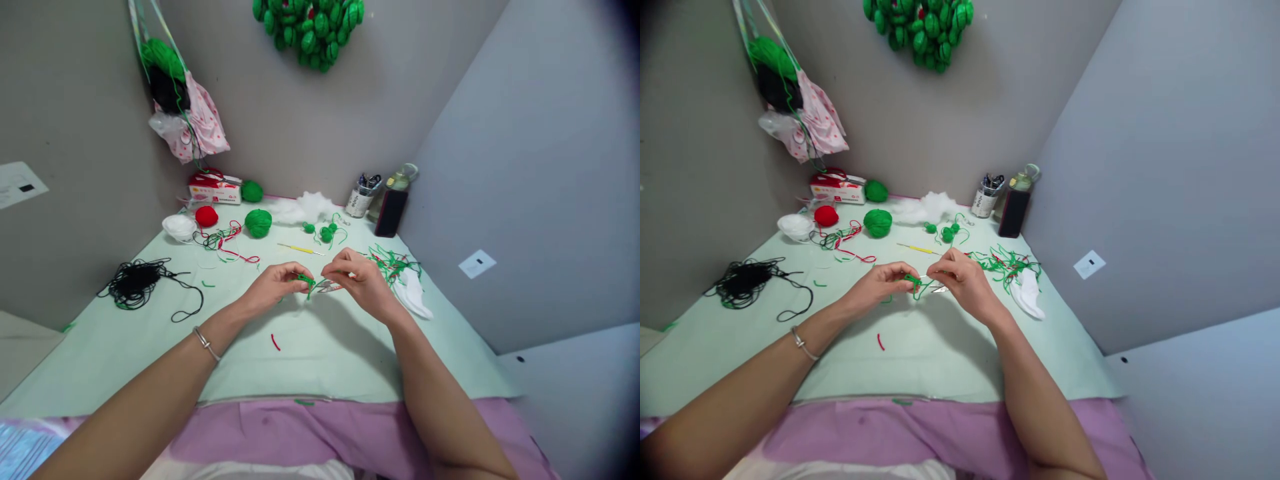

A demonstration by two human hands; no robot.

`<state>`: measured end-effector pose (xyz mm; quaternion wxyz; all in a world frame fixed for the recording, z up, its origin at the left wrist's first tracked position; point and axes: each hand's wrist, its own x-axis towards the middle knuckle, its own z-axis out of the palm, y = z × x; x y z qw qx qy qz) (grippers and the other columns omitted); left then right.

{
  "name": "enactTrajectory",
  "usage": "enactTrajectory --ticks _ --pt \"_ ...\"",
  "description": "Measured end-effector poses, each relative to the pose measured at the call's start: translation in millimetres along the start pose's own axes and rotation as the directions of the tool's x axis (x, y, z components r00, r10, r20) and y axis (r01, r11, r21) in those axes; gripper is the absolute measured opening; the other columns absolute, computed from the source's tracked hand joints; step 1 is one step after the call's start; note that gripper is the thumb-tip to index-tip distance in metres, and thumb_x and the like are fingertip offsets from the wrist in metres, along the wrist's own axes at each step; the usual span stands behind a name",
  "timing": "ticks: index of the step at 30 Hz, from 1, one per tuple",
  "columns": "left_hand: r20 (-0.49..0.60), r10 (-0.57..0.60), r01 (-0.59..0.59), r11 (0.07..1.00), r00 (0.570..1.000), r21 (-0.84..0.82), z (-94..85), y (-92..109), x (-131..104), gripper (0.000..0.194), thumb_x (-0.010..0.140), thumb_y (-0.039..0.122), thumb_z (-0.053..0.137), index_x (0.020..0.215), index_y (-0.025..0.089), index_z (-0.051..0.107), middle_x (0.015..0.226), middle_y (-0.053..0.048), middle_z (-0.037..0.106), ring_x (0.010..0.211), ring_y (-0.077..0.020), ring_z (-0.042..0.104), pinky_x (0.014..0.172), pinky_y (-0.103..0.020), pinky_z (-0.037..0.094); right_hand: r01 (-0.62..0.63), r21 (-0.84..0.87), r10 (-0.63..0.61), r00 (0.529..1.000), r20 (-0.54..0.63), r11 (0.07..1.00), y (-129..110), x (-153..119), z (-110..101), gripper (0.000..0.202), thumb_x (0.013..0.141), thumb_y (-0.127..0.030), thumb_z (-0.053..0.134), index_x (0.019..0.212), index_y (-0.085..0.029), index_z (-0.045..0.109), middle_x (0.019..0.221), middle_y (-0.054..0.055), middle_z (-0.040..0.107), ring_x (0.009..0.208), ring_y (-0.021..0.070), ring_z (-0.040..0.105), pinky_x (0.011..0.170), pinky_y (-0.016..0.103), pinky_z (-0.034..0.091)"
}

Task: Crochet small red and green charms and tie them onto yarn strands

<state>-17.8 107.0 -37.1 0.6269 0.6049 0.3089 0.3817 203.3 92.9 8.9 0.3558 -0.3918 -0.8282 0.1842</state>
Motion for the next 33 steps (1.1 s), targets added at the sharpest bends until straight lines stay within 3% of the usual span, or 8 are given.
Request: enactTrajectory --ticks 9,33 --pt "-0.002 -0.008 0.008 1.0 1.0 0.009 2.7 5.0 -1.7 0.017 0.078 0.025 0.069 0.093 0.017 0.068 0.086 -0.002 0.069 0.083 -0.016 0.063 0.087 -0.031 0.045 0.04 -0.138 -0.033 0.998 0.052 0.99 1.2 0.0 2.9 0.018 0.094 -0.018 0.055 0.092 -0.023 0.072 0.086 0.003 0.056 0.078 0.0143 0.056 0.068 0.027 0.043" --pt "0.009 -0.022 0.022 1.0 1.0 0.016 3.3 4.2 -2.1 0.017 0.077 0.025 0.069 0.092 0.016 0.07 0.088 -0.003 0.07 0.084 -0.0165 0.063 0.086 -0.031 0.045 0.066 -0.145 -0.052 0.994 0.094 0.987 -2.3 0.8 3.0 0.018 0.095 -0.018 0.054 0.09 -0.022 0.071 0.086 0.004 0.056 0.078 0.0146 0.056 0.069 0.027 0.043"
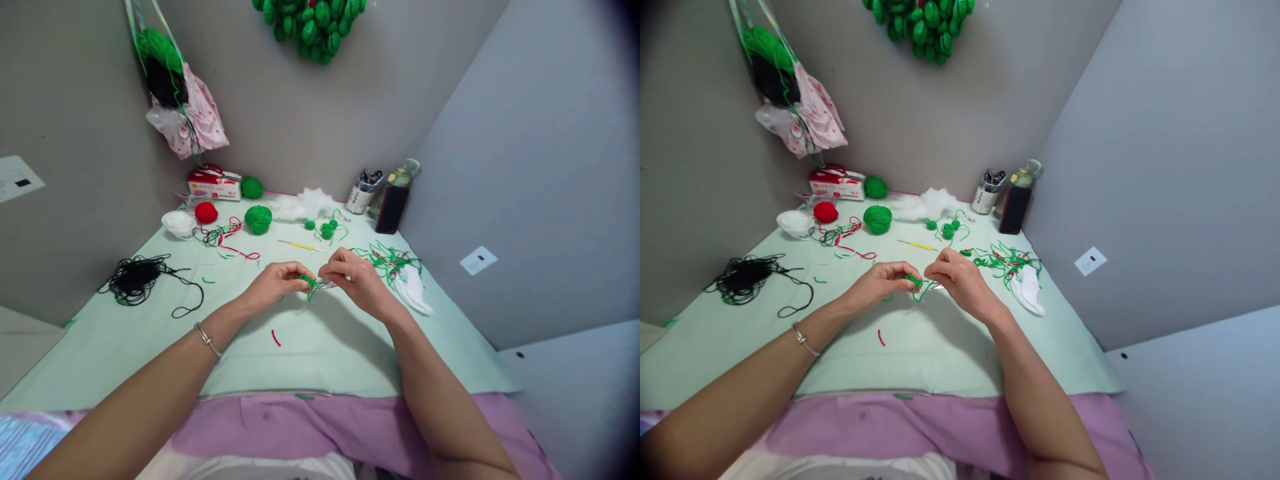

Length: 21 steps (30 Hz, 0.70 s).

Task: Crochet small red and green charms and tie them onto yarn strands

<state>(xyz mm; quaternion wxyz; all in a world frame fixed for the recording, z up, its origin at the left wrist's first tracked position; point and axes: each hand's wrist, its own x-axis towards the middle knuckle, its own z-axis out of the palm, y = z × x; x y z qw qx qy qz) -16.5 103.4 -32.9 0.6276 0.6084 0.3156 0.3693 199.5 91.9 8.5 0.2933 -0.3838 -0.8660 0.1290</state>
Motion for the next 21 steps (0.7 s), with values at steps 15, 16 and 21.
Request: enactTrajectory --ticks 15,16,21 --pt "0.04 -0.003 0.008 0.992 0.999 -0.124 0.9 -2.3 0.0 0.02 0.078 0.026 0.072 0.095 0.017 0.065 0.086 -0.001 0.066 0.08 -0.0142 0.064 0.082 -0.029 0.047 0.021 0.116 -0.02 1.0 -0.017 0.993 6.7 0.2 4.9 0.016 0.094 -0.023 0.056 0.092 -0.024 0.072 0.085 0.003 0.057 0.076 0.0135 0.056 0.068 0.026 0.043" --pt "0.052 -0.003 0.011 0.99 0.999 -0.138 0.4 -1.9 0.0 0.02 0.078 0.027 0.072 0.094 0.017 0.065 0.085 -0.001 0.066 0.08 -0.0141 0.064 0.082 -0.03 0.047 0.024 0.129 -0.021 1.0 -0.023 0.991 6.6 0.3 4.9 0.016 0.094 -0.023 0.057 0.092 -0.024 0.072 0.084 0.003 0.057 0.076 0.0136 0.055 0.068 0.026 0.043" --pt "0.091 -0.013 0.031 0.98 0.996 -0.199 -1.3 -1.3 0.1 0.022 0.079 0.03 0.073 0.093 0.016 0.063 0.081 -0.002 0.066 0.079 -0.0152 0.064 0.082 -0.032 0.049 0.009 0.2 0.0 0.999 -0.046 0.98 3.2 0.5 6.5 0.014 0.093 -0.02 0.057 0.095 -0.024 0.07 0.086 0.003 0.059 0.078 0.0145 0.056 0.067 0.026 0.043"
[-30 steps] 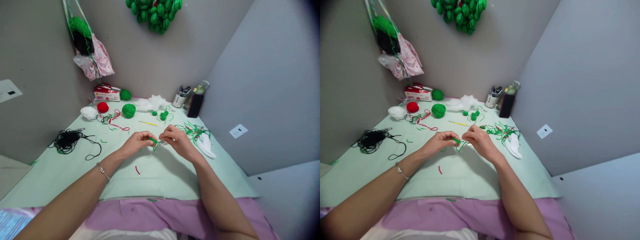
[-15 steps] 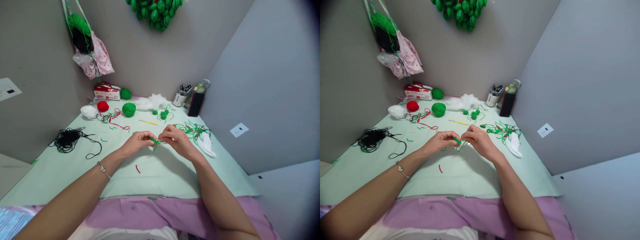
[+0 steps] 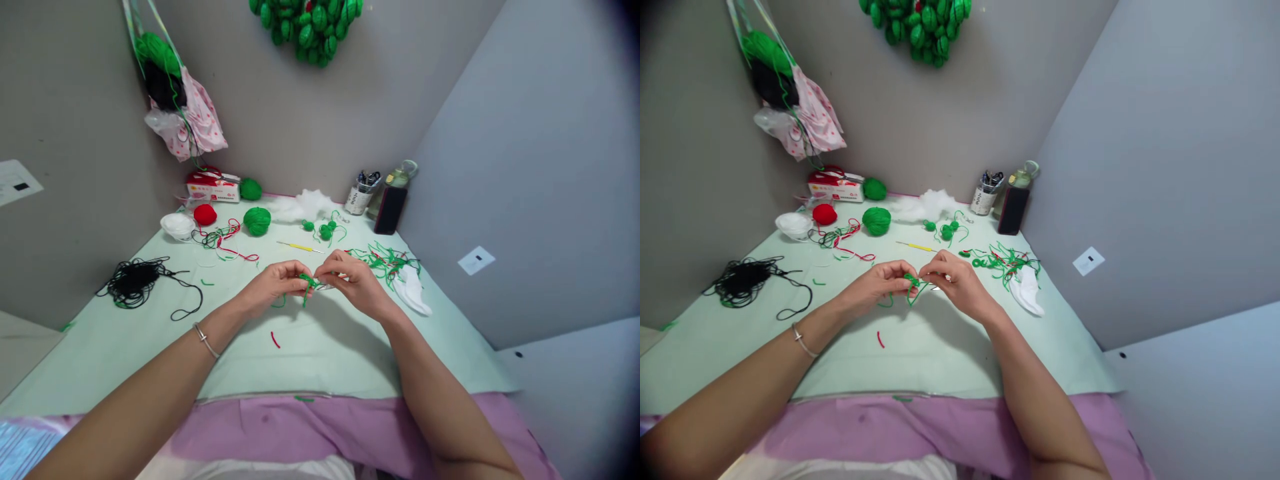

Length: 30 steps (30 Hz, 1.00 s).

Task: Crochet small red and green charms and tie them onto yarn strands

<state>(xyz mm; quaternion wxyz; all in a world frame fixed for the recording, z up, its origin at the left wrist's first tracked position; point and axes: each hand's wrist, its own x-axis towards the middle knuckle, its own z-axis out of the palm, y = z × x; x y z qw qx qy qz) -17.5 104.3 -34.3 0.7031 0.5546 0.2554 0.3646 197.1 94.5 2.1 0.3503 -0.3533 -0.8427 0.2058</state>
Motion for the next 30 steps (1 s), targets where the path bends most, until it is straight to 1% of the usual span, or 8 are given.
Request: enactTrajectory --ticks 7,15,18,20,23,25,28,30 --pt "-0.039 -0.039 0.038 0.999 0.998 -0.028 0.5 -10 2 0.025 0.075 0.031 0.077 0.087 0.016 0.06 0.089 -0.004 0.068 0.089 -0.0189 0.067 0.087 -0.036 0.05 -0.017 0.013 0.016 0.998 0.065 1.0 -6 -1 13 0.019 0.097 -0.022 0.049 0.109 -0.023 0.065 0.093 0.005 0.063 0.081 0.0144 0.058 0.073 0.027 0.046" --pt "-0.123 -0.105 0.113 0.992 0.987 0.062 3.6 -16 3 0.022 0.074 0.03 0.074 0.081 0.016 0.059 0.08 -0.004 0.069 0.082 -0.0196 0.069 0.081 -0.034 0.05 0.066 -0.2 -0.053 0.996 0.073 0.978 -5 -3 22 0.019 0.097 -0.02 0.048 0.095 -0.022 0.067 0.096 0.005 0.065 0.073 0.0124 0.058 0.063 0.025 0.042" --pt "-0.146 -0.098 0.112 0.99 0.984 0.089 4.2 -18 3 0.023 0.073 0.031 0.074 0.082 0.016 0.059 0.081 -0.005 0.07 0.083 -0.0219 0.07 0.077 -0.033 0.05 0.089 -0.03 -0.09 0.995 -0.032 0.996 -15 -2 21 0.016 0.096 -0.024 0.05 0.095 -0.022 0.066 0.107 0.009 0.064 0.087 0.0156 0.062 0.067 0.027 0.046" --pt "-0.158 -0.087 0.103 0.99 0.984 0.097 4.6 -18 3 0.025 0.071 0.031 0.076 0.08 0.017 0.058 0.081 -0.005 0.07 0.083 -0.0221 0.07 0.076 -0.033 0.05 -0.003 0.216 0.014 0.999 -0.053 0.976 -21 -1 18 0.014 0.096 -0.031 0.051 0.095 -0.022 0.062 0.104 0.009 0.066 0.083 0.0152 0.064 0.063 0.026 0.049" --pt "-0.139 -0.075 0.088 0.992 0.987 0.092 5.1 -16 4 0.028 0.07 0.031 0.077 0.077 0.017 0.055 0.077 -0.005 0.07 0.082 -0.0212 0.07 0.077 -0.033 0.051 -0.227 0.54 0.19 0.974 0.125 0.811 -26 1 13 0.022 0.096 -0.043 0.048 0.094 -0.021 0.051 0.08 0.003 0.067 0.06 0.0127 0.064 0.052 0.024 0.048" --pt "-0.127 -0.068 0.078 0.993 0.99 0.083 4.9 -15 4 0.028 0.07 0.03 0.078 0.076 0.017 0.053 0.076 -0.004 0.07 0.08 -0.0197 0.069 0.077 -0.033 0.051 -0.284 0.631 0.229 0.959 0.169 0.722 -25 2 9 0.024 0.095 -0.045 0.051 0.092 -0.021 0.048 0.061 -0.004 0.058 0.057 0.0137 0.064 0.056 0.026 0.05" --pt "-0.134 -0.077 0.09 0.991 0.988 0.096 3.5 -16 5 0.027 0.069 0.026 0.076 0.075 0.017 0.052 0.078 -0.004 0.069 0.076 -0.0177 0.069 0.074 -0.032 0.052 -0.174 0.685 0.289 0.956 -0.056 0.707 -18 4 -2 0.022 0.091 -0.043 0.057 0.091 -0.022 0.051 0.051 -0.01 0.04 0.064 0.0156 0.066 0.069 0.03 0.053" --pt "-0.14 -0.101 0.118 0.986 0.985 0.114 2.4 -18 6 0.024 0.069 0.022 0.074 0.076 0.017 0.052 0.079 -0.003 0.068 0.075 -0.0177 0.07 0.072 -0.031 0.052 -0.061 0.677 0.318 0.911 -0.262 0.734 -11 5 -13 0.02 0.09 -0.042 0.058 0.09 -0.024 0.051 0.051 -0.01 0.034 0.067 0.0159 0.066 0.074 0.032 0.054"
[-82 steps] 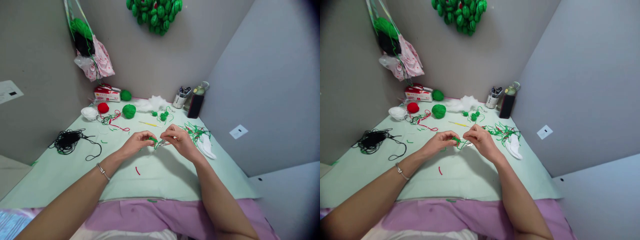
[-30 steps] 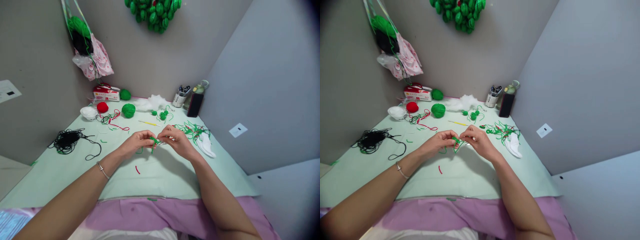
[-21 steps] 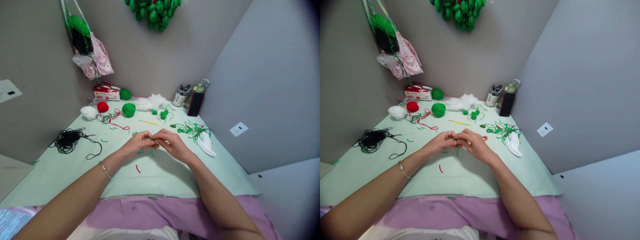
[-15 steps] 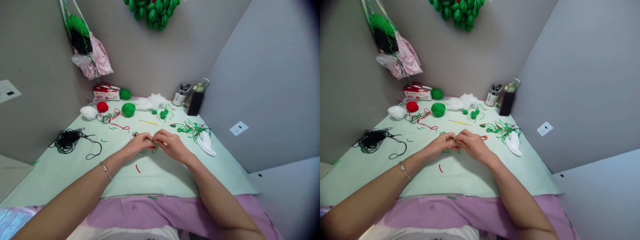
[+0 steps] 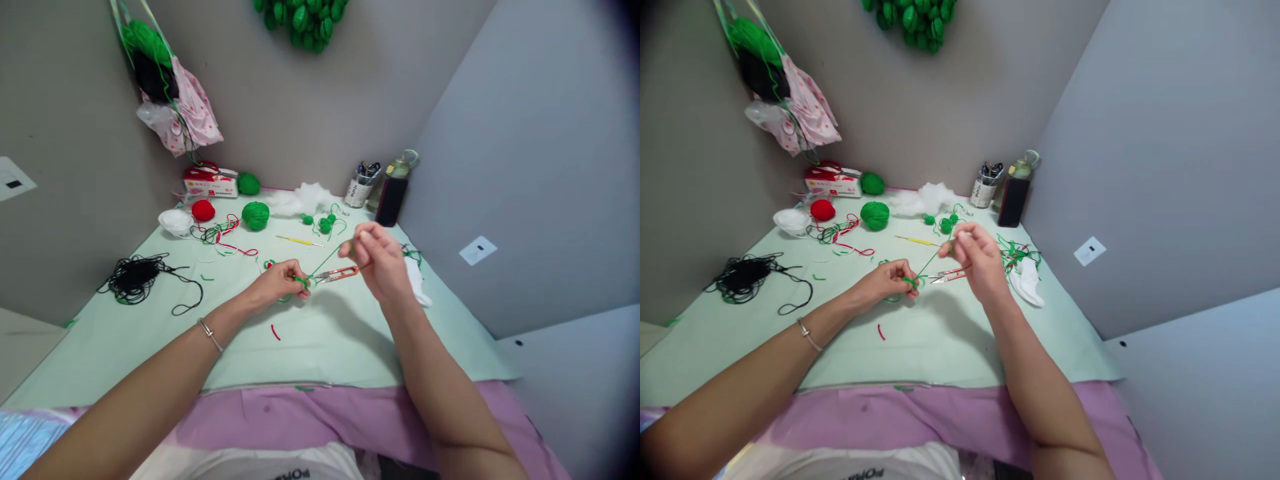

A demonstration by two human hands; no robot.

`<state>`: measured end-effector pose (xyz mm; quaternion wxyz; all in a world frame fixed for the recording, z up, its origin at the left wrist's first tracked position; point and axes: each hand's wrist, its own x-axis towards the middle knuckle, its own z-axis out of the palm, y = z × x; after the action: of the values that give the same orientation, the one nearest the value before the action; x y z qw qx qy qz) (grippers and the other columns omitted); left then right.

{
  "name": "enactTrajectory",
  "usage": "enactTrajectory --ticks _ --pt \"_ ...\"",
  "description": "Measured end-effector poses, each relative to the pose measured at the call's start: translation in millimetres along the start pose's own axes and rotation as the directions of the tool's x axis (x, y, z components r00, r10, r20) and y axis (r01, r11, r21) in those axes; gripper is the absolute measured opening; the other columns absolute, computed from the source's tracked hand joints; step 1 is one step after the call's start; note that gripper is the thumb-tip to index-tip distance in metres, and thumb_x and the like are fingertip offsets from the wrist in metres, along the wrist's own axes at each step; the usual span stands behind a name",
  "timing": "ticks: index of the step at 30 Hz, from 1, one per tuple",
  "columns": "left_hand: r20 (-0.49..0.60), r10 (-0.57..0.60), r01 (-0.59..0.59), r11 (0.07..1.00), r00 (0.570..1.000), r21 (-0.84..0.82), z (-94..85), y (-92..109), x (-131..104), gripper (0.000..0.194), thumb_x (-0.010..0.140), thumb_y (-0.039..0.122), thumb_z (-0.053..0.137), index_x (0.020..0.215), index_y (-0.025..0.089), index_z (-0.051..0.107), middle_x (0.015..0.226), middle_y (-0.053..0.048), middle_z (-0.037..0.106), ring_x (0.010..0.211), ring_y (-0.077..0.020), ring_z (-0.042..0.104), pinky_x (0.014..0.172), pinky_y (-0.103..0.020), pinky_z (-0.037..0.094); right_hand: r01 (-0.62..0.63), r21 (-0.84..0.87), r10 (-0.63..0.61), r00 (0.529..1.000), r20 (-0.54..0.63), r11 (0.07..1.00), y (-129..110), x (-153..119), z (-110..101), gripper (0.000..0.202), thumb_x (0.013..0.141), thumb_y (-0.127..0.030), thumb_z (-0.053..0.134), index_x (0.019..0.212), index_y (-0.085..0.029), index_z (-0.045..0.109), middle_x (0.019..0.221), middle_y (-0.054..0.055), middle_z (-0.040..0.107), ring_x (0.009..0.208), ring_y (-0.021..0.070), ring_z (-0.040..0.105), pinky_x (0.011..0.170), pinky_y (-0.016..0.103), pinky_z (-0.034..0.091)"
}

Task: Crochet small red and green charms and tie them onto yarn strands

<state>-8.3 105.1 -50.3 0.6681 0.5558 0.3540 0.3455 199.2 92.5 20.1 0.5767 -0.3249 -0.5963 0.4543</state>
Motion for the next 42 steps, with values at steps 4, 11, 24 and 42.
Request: enactTrajectory --ticks 4,11,24,42 --pt "0.014 -0.028 0.028 0.999 0.999 0.029 0.5 0 0 0.02 0.068 0.019 0.072 0.075 0.016 0.053 0.081 -0.001 0.064 0.074 -0.016 0.07 0.066 -0.027 0.049 0.214 -0.006 -0.205 0.928 -0.311 0.977 -5 12 -28 0.016 0.088 -0.037 0.062 0.086 -0.025 0.052 0.055 -0.009 0.036 0.067 0.0129 0.062 0.079 0.03 0.054" --pt "0.064 0.026 -0.03 0.997 0.998 0.07 1.5 14 -7 0.02 0.071 0.027 0.075 0.079 0.016 0.061 0.073 -0.001 0.065 0.064 -0.0132 0.063 0.064 -0.026 0.046 0.275 -0.127 -0.3 0.802 -0.517 0.953 0 21 -54 0.013 0.087 -0.033 0.061 0.084 -0.023 0.053 0.054 -0.009 0.041 0.063 0.0105 0.061 0.076 0.028 0.053" --pt "0.116 0.075 -0.082 0.995 0.99 0.051 -2.5 18 -9 0.02 0.08 0.026 0.071 0.096 0.015 0.067 0.09 -0.004 0.069 0.088 -0.0174 0.066 0.084 -0.029 0.045 0.309 -0.659 -0.066 0.928 0.367 0.686 13 -2 -9 0.013 0.091 -0.021 0.06 0.09 -0.023 0.073 0.091 0.004 0.061 0.082 0.0152 0.058 0.068 0.028 0.044" --pt "0.115 0.084 -0.089 0.995 0.99 0.041 -3.2 16 -9 0.015 0.08 0.024 0.069 0.093 0.016 0.067 0.091 -0.004 0.069 0.087 -0.0173 0.067 0.085 -0.031 0.046 0.451 -0.748 -0.085 0.877 0.473 0.487 16 -5 -8 0.018 0.094 -0.016 0.055 0.093 -0.024 0.071 0.088 0.004 0.056 0.084 0.0165 0.056 0.069 0.028 0.042"
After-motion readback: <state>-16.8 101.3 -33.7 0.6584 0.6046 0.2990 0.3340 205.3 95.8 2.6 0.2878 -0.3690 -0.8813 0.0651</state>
